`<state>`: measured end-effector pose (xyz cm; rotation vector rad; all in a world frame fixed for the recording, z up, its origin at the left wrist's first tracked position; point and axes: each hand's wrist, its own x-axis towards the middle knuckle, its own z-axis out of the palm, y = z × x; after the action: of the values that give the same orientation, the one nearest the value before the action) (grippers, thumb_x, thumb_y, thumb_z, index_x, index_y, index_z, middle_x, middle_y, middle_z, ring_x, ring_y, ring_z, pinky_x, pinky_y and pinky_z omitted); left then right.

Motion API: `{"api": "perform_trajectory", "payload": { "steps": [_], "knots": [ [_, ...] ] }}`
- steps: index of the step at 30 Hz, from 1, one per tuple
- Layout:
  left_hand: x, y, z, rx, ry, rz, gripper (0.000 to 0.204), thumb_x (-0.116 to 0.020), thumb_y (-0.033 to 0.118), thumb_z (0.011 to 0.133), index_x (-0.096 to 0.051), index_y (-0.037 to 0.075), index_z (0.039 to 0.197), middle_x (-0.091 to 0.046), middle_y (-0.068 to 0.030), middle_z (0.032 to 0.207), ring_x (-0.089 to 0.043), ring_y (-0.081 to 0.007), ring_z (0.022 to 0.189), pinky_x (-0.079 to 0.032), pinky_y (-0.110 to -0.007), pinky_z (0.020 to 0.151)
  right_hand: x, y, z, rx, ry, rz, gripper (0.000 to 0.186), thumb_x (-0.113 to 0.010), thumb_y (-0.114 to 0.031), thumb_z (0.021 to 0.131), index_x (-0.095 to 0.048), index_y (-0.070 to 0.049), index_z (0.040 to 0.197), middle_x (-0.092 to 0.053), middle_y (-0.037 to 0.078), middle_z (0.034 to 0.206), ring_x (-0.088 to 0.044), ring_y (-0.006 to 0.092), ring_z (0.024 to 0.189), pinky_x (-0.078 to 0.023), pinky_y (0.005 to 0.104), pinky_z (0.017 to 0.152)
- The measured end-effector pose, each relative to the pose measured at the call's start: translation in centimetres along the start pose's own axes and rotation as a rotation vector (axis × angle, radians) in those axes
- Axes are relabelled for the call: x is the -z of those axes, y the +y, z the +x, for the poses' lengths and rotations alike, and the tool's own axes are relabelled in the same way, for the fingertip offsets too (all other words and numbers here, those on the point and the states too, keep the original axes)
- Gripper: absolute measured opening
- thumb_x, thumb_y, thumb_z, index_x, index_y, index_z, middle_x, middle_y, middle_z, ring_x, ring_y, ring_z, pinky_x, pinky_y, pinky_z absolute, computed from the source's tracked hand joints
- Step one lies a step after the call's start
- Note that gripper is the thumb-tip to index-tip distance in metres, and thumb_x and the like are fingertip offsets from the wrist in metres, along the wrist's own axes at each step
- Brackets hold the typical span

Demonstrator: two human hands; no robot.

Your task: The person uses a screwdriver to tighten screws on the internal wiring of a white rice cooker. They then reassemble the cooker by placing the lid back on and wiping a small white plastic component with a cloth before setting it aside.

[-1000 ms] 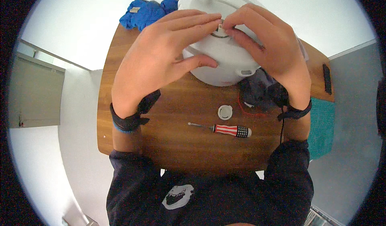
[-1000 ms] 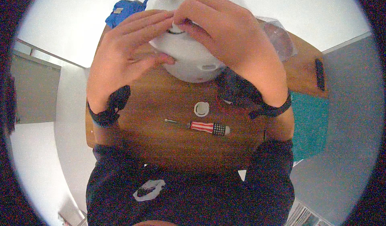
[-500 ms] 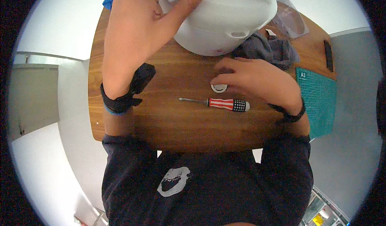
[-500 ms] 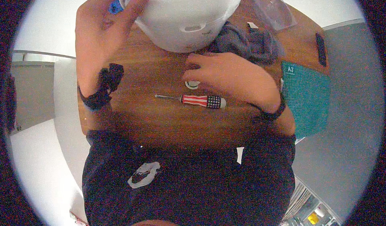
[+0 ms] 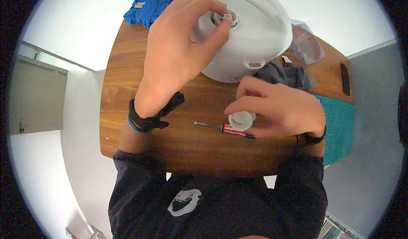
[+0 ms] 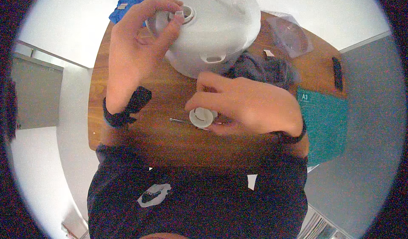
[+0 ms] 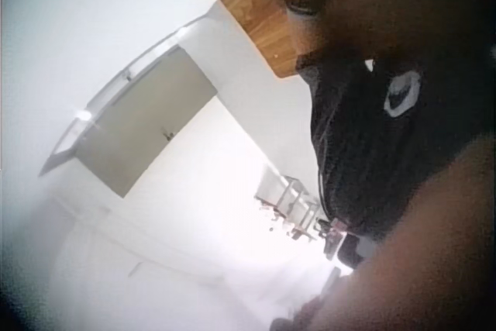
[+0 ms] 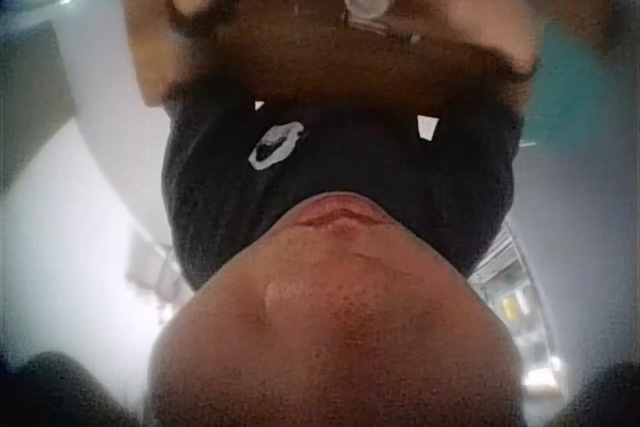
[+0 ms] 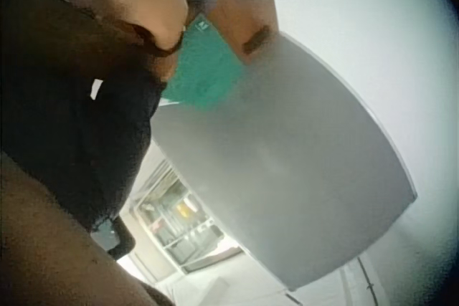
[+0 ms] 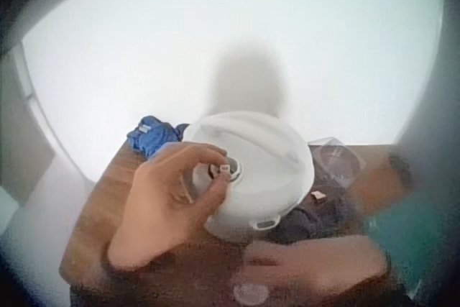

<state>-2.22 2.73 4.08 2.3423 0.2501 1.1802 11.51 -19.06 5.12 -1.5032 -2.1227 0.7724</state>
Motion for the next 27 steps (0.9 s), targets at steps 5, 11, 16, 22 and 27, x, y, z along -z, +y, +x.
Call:
{"api": "perform_trajectory", "payload": {
  "steps": [5,11,16,22,27],
  "knots": [
    [-0.3,-0.6,0.0,-0.076,0.068,-0.053,0.018,-0.082,0.018,0.091,-0.079,0.009,0.106,-0.079,-0.0110,0.101,-0.073,-0.0337,0.096,-0.058,-0.043,0.084,3.1,-1.8,0.3,0.065,0.385,-0.127,0.061,-0.088,-0.004,0.080,-0.075,-0.012,0.139,-0.059,0.010,0.122,-0.062,0.0268,0.106,-0.053,0.0364,0.093],
    [0.1,-0.9,0.1,-0.139,0.058,-0.020,0.018,-0.083,0.016,0.091,-0.078,0.008,0.106,-0.079,-0.0108,0.105,-0.073,-0.0341,0.098,-0.058,-0.043,0.085,3.8,-1.1,3.1,-0.120,0.807,-0.202,0.062,-0.082,0.010,0.084,-0.066,-0.003,0.144,-0.068,0.009,0.135,-0.068,0.0160,0.111,-0.056,0.0294,0.091],
    [1.1,-0.3,0.0,-0.002,-0.019,-0.061,0.021,-0.085,0.021,0.092,-0.078,0.007,0.106,-0.079,-0.0115,0.106,-0.073,-0.0347,0.099,-0.059,-0.043,0.085,4.6,0.4,4.7,-0.113,0.795,-0.528,0.052,-0.084,0.002,0.088,-0.070,-0.004,0.138,-0.074,0.010,0.134,-0.071,0.0234,0.107,-0.058,0.0328,0.093],
    [1.7,-0.7,0.0,0.036,-0.076,-0.072,0.040,-0.091,0.017,0.090,-0.075,0.006,0.125,-0.081,-0.0089,0.120,-0.076,-0.0234,0.116,-0.058,-0.038,0.101,4.6,1.7,6.4,0.111,0.732,-0.672,0.045,-0.079,0.002,0.091,-0.073,-0.006,0.135,-0.071,0.013,0.139,-0.072,0.0325,0.119,-0.059,0.0414,0.103],
    [2.3,-1.0,0.2,0.038,-0.114,-0.142,0.044,-0.091,0.016,0.090,-0.073,0.006,0.128,-0.079,-0.0069,0.120,-0.074,-0.0219,0.117,-0.056,-0.037,0.105,4.1,1.5,6.8,-0.021,0.752,-0.317,0.039,-0.077,0.001,0.095,-0.074,-0.005,0.133,-0.072,0.014,0.143,-0.071,0.0350,0.130,-0.058,0.0421,0.109]
  ]
}}
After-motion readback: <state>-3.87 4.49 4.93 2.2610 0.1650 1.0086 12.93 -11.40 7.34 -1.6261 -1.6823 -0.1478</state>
